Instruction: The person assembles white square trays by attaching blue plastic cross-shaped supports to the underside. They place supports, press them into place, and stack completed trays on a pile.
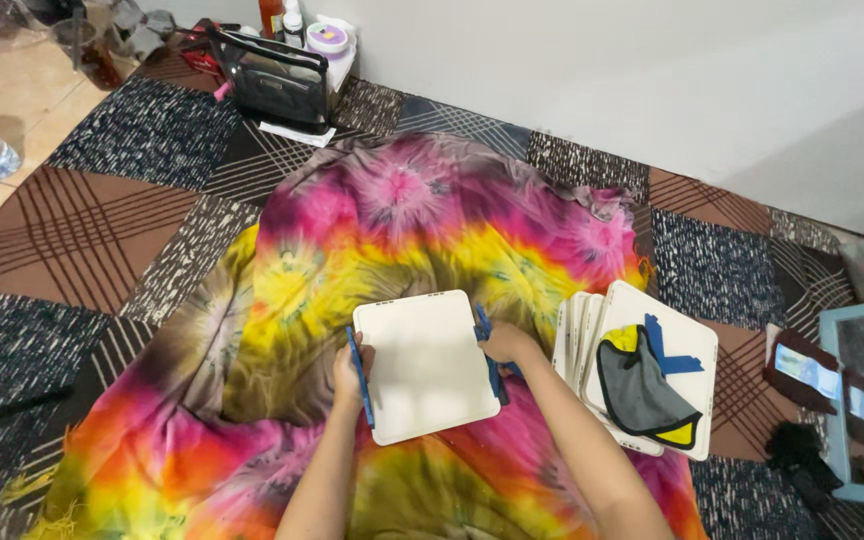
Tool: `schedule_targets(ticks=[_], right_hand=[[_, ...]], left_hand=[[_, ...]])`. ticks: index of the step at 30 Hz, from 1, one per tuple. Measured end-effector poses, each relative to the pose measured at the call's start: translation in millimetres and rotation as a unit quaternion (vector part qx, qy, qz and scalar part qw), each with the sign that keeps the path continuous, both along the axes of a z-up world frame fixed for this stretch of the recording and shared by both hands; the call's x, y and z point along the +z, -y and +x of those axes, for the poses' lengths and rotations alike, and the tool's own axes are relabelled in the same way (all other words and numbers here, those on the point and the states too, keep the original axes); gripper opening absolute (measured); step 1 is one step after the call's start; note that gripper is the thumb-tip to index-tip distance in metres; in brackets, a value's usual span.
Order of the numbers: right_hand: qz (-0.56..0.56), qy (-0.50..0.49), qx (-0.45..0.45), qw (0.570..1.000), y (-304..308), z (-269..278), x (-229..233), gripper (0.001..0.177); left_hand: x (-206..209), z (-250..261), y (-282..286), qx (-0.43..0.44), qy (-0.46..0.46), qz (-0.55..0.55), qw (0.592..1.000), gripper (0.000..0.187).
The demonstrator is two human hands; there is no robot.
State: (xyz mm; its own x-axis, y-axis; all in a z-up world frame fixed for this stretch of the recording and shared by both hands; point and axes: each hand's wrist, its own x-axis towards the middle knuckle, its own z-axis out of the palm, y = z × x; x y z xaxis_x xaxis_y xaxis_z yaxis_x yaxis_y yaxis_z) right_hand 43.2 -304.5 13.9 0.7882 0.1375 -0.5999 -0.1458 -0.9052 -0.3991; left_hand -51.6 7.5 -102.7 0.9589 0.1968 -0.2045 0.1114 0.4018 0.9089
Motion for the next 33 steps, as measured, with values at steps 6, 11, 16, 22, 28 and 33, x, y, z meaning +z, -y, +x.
schedule_targets(ticks=[6,11,16,22,28,33], right_hand=[[-0.024,0.052,0.05,0.997,-2,-18,18,0.05],[0.002,-0.009,-0.018,1.0,-1,-9,12,0.039],[0.004,0.046,-0.02,0.999,3,-20,-3,0.045],[0.009,0.002,-0.058,0.998,0,-14,7,0.037],[-0.002,0.02,-0.056,0.998,-7,-17,11,0.04],[0.02,0.025,-0.044,0.998,-1,-12,1,0.034]], left_hand=[[11,-6,1,0.0,0.007,0.009,1.0,0.07],[6,-1,1,0.002,-0.003,-0.001,1.0,0.069],[5,-7,2,0.004,-0.024,-0.066,0.997,0.068],[5,-4,9,0.03,0.017,-0.049,0.998,0.065],[10,-2,4,0.038,-0.023,-0.041,0.998,0.064],[26,1,11,0.022,0.003,-0.02,1.0,0.061]])
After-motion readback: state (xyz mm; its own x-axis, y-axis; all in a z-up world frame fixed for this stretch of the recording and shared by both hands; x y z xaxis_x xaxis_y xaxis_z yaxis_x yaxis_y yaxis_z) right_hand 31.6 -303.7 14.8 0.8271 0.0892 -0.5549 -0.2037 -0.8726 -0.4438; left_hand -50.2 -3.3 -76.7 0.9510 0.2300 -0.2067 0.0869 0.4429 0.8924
